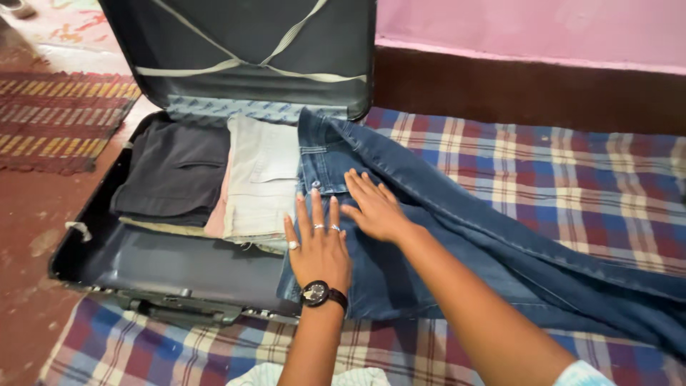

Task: The person picks up a pair of blue jeans from a pile of clothes on a bed, smooths them out, folds them in half lengthwise, and then folds them into a square before placing them into an open suitcase.

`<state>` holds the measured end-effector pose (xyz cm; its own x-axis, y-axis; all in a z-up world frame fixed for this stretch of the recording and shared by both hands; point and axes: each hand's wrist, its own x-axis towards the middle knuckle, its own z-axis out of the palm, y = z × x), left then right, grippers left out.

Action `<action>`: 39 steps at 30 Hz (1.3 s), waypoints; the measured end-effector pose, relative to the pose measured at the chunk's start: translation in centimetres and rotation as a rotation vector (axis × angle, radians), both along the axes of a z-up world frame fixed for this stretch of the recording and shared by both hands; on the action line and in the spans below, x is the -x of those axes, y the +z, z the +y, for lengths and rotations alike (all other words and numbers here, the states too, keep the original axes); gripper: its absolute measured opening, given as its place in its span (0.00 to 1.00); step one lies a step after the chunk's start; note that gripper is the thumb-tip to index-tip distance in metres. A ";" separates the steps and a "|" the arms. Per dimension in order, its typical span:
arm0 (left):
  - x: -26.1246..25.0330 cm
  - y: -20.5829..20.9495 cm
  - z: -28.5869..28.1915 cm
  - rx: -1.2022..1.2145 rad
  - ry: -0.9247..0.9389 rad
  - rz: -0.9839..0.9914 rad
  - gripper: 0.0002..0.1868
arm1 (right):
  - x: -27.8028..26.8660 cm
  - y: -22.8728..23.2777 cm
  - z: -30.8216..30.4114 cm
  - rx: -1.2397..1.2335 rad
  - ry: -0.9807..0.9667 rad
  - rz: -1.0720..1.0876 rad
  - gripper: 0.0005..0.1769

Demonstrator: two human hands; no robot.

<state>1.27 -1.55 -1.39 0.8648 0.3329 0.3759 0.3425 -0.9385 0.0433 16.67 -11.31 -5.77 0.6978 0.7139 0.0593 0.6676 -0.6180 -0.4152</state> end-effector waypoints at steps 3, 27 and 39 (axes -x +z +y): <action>-1.2 -0.1 -1.6 0.028 -0.046 -0.017 0.33 | 0.9 1.6 -3.1 0.063 -0.004 -0.027 0.43; -9.4 2.0 -30.1 0.013 -0.648 0.055 0.36 | 5.1 12.8 -39.3 0.723 0.028 -0.078 0.44; -11.1 -5.5 -33.7 0.082 -0.752 0.570 0.50 | 5.2 7.7 -54.5 0.844 -0.213 0.139 0.51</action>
<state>12.37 -35.23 -6.88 0.9095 -0.3797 -0.1690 -0.3609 -0.9232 0.1318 11.43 -65.82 1.93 0.7827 0.3350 -0.5245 0.4807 -0.8607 0.1676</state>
